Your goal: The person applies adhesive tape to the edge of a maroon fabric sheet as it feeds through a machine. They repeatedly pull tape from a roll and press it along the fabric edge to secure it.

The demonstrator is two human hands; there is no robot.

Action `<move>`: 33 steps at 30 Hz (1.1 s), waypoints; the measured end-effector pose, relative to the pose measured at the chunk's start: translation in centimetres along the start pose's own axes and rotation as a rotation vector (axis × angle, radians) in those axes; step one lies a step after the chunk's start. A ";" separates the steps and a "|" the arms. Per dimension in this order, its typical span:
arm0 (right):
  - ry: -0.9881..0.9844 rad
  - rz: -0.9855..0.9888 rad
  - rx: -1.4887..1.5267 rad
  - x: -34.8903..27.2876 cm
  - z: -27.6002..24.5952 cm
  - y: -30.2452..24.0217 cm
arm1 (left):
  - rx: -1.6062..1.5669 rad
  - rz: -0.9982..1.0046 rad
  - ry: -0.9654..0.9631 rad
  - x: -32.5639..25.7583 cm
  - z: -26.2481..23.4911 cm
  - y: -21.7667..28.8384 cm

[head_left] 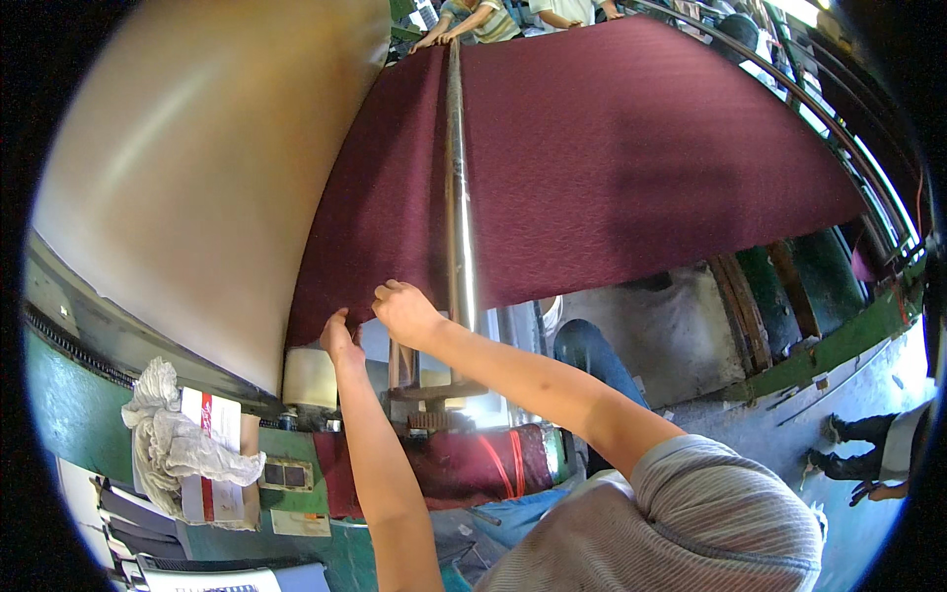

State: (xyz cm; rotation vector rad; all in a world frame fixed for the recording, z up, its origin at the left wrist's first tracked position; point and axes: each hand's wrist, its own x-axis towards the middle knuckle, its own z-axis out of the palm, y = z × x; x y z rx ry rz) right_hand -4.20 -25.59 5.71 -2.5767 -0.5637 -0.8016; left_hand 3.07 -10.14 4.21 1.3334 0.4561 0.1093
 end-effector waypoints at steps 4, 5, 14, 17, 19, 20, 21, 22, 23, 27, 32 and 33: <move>0.058 -0.059 0.064 0.0 0.4 0.1 | -0.016 -0.025 -0.494 -1.5 1.2 -0.3; 0.081 -0.064 0.079 0.2 0.4 -0.1 | 0.000 -0.027 -0.441 -0.9 0.8 -0.6; 0.023 0.433 -0.134 1.1 -0.5 0.6 | -0.199 -0.023 -0.151 0.5 -0.6 0.5; -0.026 0.272 -0.141 0.7 0.0 0.6 | -0.203 -0.018 -0.043 0.5 -0.8 0.6; -0.059 0.162 -0.100 0.2 -0.2 0.4 | -0.124 -0.015 0.073 -0.2 -0.6 0.9; -0.057 0.127 -0.091 0.1 -0.3 0.2 | -0.086 -0.012 0.147 -0.6 -0.4 1.0; -0.057 0.097 -0.097 0.2 -0.3 0.3 | -0.048 -0.009 0.221 -0.8 -0.3 1.1; -0.057 0.067 -0.103 0.3 -0.3 0.3 | -0.040 -0.014 0.244 -0.5 -0.3 1.1; -0.062 0.036 -0.105 0.3 -0.3 0.2 | -0.057 -0.013 0.261 -0.3 -0.5 0.9; -0.049 -0.037 -0.045 0.1 -0.2 0.2 | -0.089 -0.008 0.285 -0.2 -0.4 0.4; -0.062 -0.078 -0.006 0.3 0.1 -0.4 | -0.043 -0.054 -0.271 0.5 -0.8 -0.4; -0.053 -0.052 0.017 0.2 0.1 -0.3 | 0.007 -0.018 -0.408 0.4 -0.3 -0.9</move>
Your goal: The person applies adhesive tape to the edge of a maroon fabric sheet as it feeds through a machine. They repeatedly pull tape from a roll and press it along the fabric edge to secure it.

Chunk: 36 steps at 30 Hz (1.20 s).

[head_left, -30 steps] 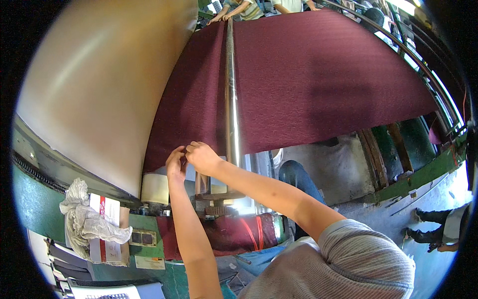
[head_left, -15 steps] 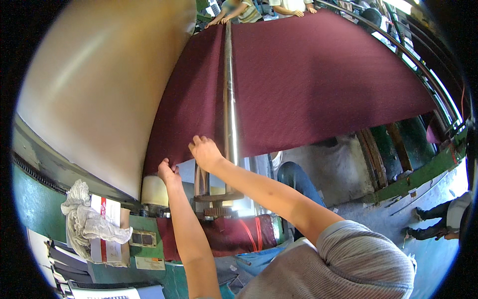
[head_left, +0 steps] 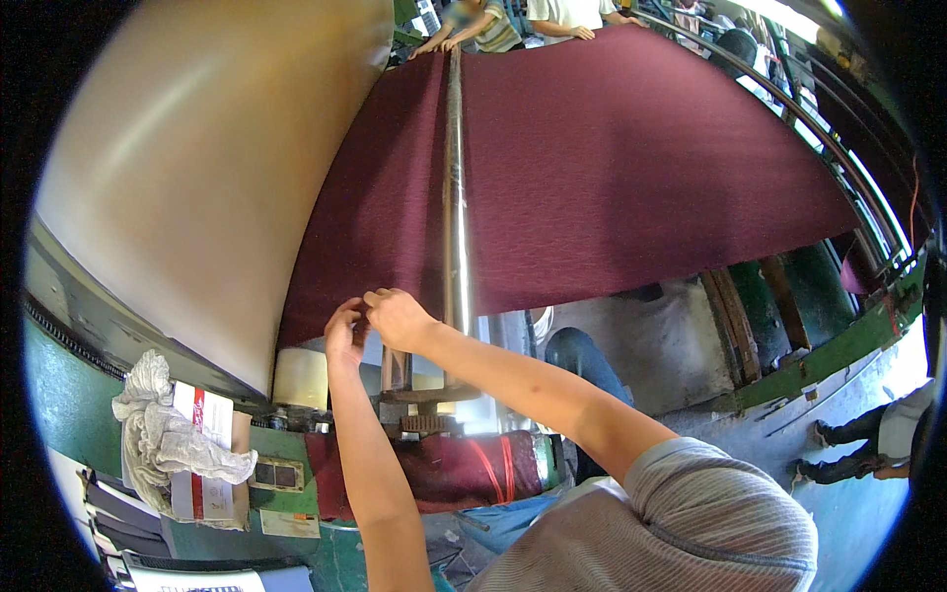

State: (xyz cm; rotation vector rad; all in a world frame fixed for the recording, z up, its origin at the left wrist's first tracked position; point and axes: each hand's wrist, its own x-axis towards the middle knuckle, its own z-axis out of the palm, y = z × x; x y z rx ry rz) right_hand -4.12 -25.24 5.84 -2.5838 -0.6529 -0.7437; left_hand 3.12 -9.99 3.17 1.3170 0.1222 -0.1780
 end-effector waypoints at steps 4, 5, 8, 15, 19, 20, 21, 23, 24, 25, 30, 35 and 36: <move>0.101 0.120 0.055 0.1 0.6 0.6 | 0.058 -0.044 0.119 0.0 0.4 0.5; 0.140 0.152 0.064 0.3 0.3 0.5 | 0.072 -0.034 0.185 -0.1 0.3 0.8; 0.200 0.408 -0.029 0.4 -1.0 0.7 | -0.023 -0.043 0.326 -0.5 0.4 1.3; 0.053 0.090 -0.135 -0.3 -0.2 0.0 | 0.035 -0.046 0.485 -1.0 0.5 1.8; 0.052 0.039 -0.098 -0.2 0.3 -0.2 | 0.089 -0.070 0.550 -0.7 0.3 1.3; 0.042 0.042 -0.083 -0.1 0.1 0.0 | 0.107 -0.066 0.560 -0.6 0.9 1.4; 0.027 0.042 -0.078 0.0 0.3 0.0 | 0.069 -0.049 0.353 -0.7 0.8 1.1; 0.000 0.042 -0.082 0.0 0.8 0.1 | 0.056 -0.062 -0.087 -1.0 1.4 0.5; 0.024 0.047 -0.048 0.2 0.7 -0.1 | -0.004 -0.071 -0.048 -1.5 2.3 0.5; 0.058 0.055 -0.001 0.3 0.5 -0.3 | 0.029 -0.036 -0.052 -1.3 1.9 0.3; 0.206 0.341 -0.010 0.7 -0.8 0.5 | -0.062 0.045 0.211 -0.7 1.7 1.2; 0.143 0.398 -0.144 0.7 0.4 0.6 | -0.193 0.033 0.345 -0.5 -0.2 1.3; 0.139 0.324 -0.177 0.5 0.2 0.9 | -0.199 0.042 0.362 -0.5 0.4 1.5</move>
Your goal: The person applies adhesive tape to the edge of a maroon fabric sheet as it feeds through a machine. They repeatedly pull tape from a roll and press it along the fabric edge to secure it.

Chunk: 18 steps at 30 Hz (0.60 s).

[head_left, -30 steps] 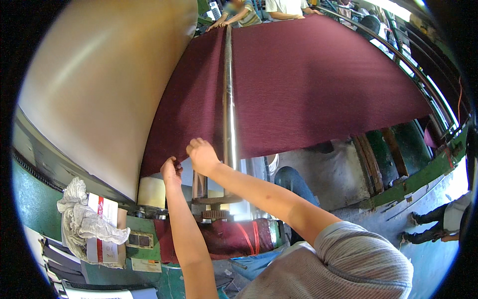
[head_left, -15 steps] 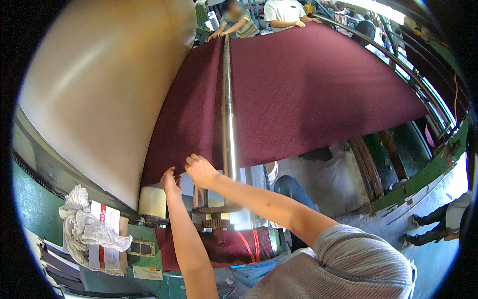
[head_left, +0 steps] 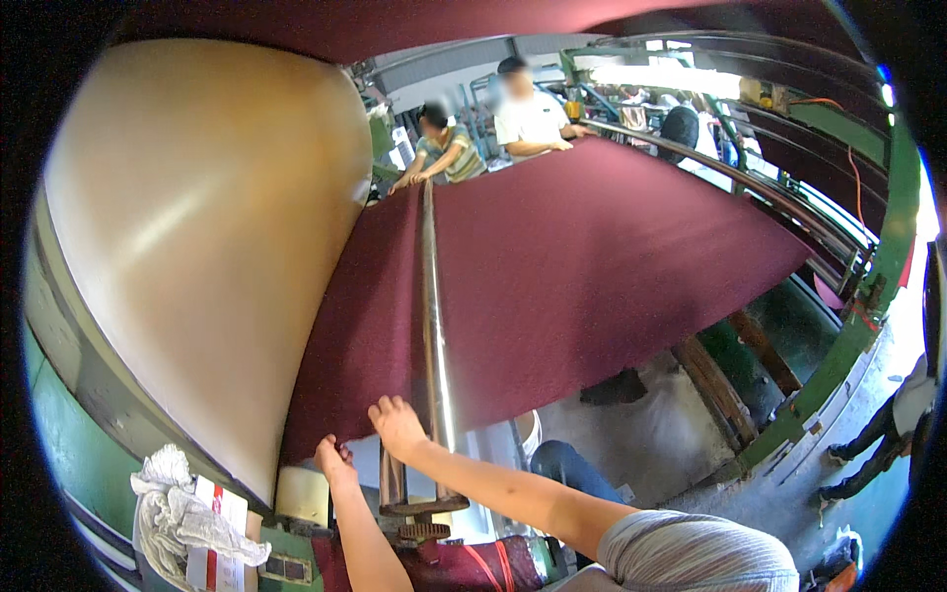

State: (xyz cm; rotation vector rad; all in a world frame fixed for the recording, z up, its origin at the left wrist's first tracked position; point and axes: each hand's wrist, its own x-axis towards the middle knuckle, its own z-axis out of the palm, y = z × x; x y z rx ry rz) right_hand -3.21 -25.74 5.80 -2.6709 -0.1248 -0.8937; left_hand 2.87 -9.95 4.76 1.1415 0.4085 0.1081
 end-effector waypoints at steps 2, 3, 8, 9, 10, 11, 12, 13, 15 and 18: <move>-0.038 -0.116 0.022 0.0 0.0 0.5 | 0.051 -0.027 0.103 -0.8 0.8 0.3; -0.005 -0.130 0.072 -0.1 0.2 0.3 | 0.051 -0.046 0.115 0.0 0.4 0.2; -0.013 -0.241 0.237 -0.1 0.8 -0.6 | 0.154 -0.006 0.160 1.7 -1.1 -0.6; -0.035 -0.252 0.227 -0.4 1.0 -0.5 | 0.216 -0.023 0.155 0.9 -0.5 -0.5; -0.031 -0.281 0.220 -0.4 1.1 0.0 | 0.327 -0.004 0.065 -0.2 0.3 -0.7; -0.028 -0.305 0.235 -0.4 1.0 -0.1 | 0.378 -0.031 -0.041 -0.4 0.3 -0.9; -0.018 -0.330 0.243 -0.3 0.9 -0.1 | 0.360 -0.085 -0.293 -0.5 0.4 -1.0; -0.008 -0.339 0.257 -0.4 1.3 -0.3 | 0.318 -0.070 -0.438 -0.9 0.5 -1.4; 0.052 -0.313 0.348 -0.5 1.4 -1.2 | 0.285 -0.006 -0.418 0.2 -0.2 -1.6; 0.015 -0.165 0.427 0.2 1.1 -0.7 | 0.279 0.143 -0.210 0.3 0.1 -1.3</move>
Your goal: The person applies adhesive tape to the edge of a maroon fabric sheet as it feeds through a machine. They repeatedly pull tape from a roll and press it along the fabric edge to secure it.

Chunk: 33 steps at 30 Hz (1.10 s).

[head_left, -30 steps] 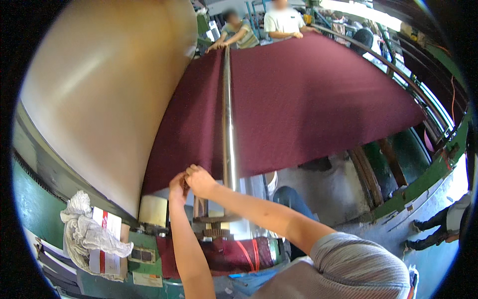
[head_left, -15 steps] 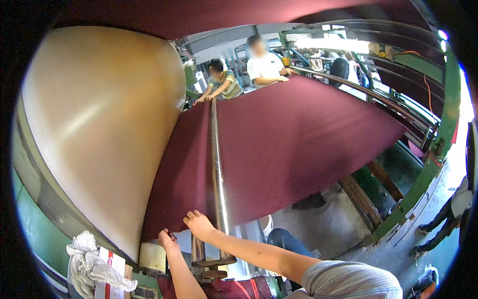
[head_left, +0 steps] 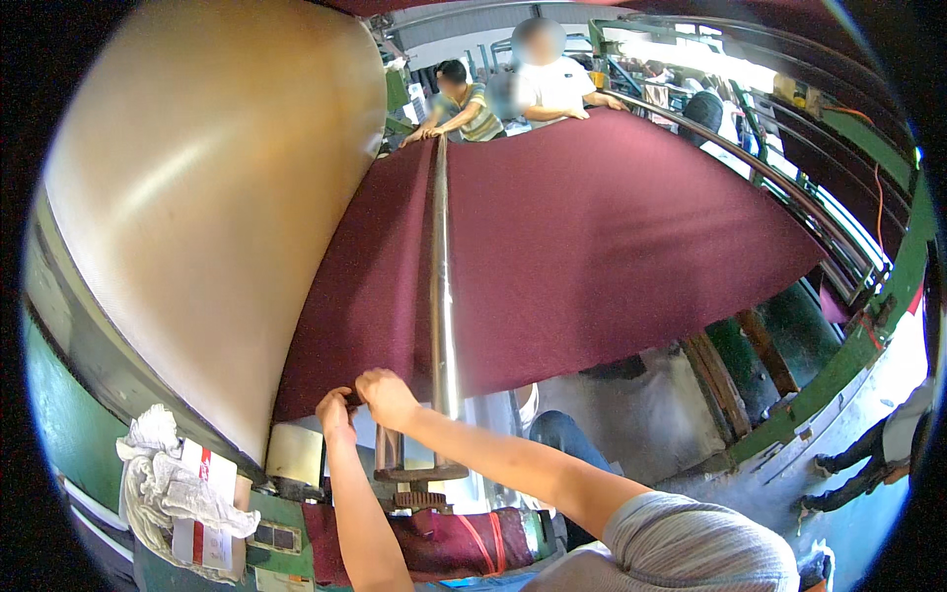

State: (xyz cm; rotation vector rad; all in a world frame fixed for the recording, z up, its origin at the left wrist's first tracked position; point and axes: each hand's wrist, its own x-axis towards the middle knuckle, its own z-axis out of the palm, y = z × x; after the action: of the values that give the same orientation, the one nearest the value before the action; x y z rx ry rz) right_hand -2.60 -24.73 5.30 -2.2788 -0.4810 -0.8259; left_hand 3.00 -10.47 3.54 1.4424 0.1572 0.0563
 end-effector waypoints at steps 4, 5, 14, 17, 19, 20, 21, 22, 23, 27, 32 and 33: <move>0.212 0.323 -0.231 0.5 -1.6 -0.4 | -0.044 -0.032 0.275 -0.8 -0.6 1.3; 0.197 0.359 -0.255 0.4 -1.7 -0.1 | -0.044 -0.055 0.356 -1.1 0.1 2.0; -0.002 0.042 -0.091 -0.2 -0.7 0.8 | -0.151 -0.180 0.609 0.3 -1.3 1.3; -0.039 -0.007 -0.053 -0.3 -0.7 0.3 | -0.190 -0.176 0.632 0.4 -1.7 1.1; -0.050 -0.024 -0.046 -0.4 -0.1 0.1 | -0.165 -0.152 0.565 0.5 -1.8 0.5; -0.051 -0.033 -0.046 -0.3 0.0 0.0 | -0.153 -0.138 0.527 0.2 -1.4 0.9; -0.083 -0.050 -0.057 -0.4 0.0 0.1 | -0.119 -0.146 0.460 -1.3 -0.1 2.0; -0.075 -0.064 -0.065 -0.7 0.1 0.2 | -0.096 -0.149 0.246 -1.0 0.1 1.2; -0.065 -0.086 -0.070 -0.7 0.1 -0.1 | -0.075 -0.144 0.036 -1.1 0.4 1.1; -0.030 -0.092 0.001 -0.7 0.2 -0.8 | -0.040 -0.210 -0.155 0.0 -0.4 0.3; 0.106 0.243 -0.248 -0.1 -1.6 -0.7 | 0.004 -0.238 0.079 0.6 -1.1 0.5; 0.047 0.314 -0.302 0.0 -1.6 -0.1 | 0.005 -0.240 0.113 0.5 -1.0 0.5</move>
State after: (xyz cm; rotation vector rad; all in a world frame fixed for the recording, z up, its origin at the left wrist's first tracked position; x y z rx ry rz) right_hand -3.37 -25.81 6.28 -2.5143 0.0306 -0.8321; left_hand 3.41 -9.35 3.84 1.4173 0.4222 -0.0586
